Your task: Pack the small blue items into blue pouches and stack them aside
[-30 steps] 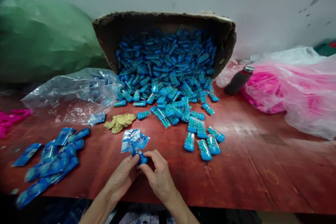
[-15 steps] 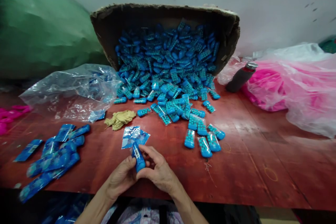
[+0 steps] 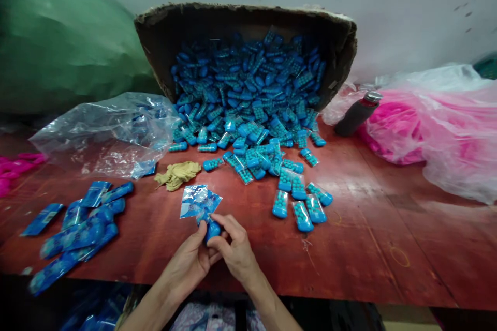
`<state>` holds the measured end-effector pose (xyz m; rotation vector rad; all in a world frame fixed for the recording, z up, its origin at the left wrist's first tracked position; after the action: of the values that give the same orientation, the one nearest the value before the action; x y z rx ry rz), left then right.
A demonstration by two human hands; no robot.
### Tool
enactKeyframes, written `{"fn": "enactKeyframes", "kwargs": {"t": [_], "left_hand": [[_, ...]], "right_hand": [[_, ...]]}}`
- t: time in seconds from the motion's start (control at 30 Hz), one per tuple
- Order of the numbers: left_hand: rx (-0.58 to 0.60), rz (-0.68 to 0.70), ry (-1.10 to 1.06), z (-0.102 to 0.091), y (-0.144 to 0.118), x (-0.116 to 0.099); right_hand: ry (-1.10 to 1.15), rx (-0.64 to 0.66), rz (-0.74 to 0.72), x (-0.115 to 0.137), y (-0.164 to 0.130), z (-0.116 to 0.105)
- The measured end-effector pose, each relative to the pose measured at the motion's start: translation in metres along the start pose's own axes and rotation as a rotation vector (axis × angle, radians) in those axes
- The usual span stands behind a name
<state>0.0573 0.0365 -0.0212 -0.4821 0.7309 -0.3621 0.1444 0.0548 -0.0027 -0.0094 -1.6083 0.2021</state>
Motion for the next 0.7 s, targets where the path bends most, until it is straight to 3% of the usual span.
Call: {"fn": "enactKeyframes", "kwargs": {"t": [0.17, 0.23, 0.5, 0.7], "left_hand": [[0.079, -0.086, 0.01, -0.005, -0.003, 0.001], [0.083, -0.074, -0.005, -0.008, -0.002, 0.002], [0.059, 0.017, -0.069, -0.004, -0.001, 0.006], [0.004, 0.049, -0.032, -0.006, -0.001, 0.002]], "right_hand": [[0.237, 0.218, 0.165, -0.008, 0.004, 0.005], [0.26, 0.244, 0.204, -0.01, 0.004, 0.006], [-0.025, 0.069, 0.052, 0.001, 0.002, 0.002], [-0.042, 0.044, 0.074, -0.002, -0.001, 0.009]]}}
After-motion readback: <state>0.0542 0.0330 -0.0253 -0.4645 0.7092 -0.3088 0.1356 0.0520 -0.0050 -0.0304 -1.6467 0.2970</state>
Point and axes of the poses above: each hand's wrist, its own y-axis towards the middle knuckle, its own z-axis out of the palm, x = y × z, the point moved 7 cm from there along y, towards the middle knuckle, and after that the axes turned 11 degrees about z, right-handed, at the moved point
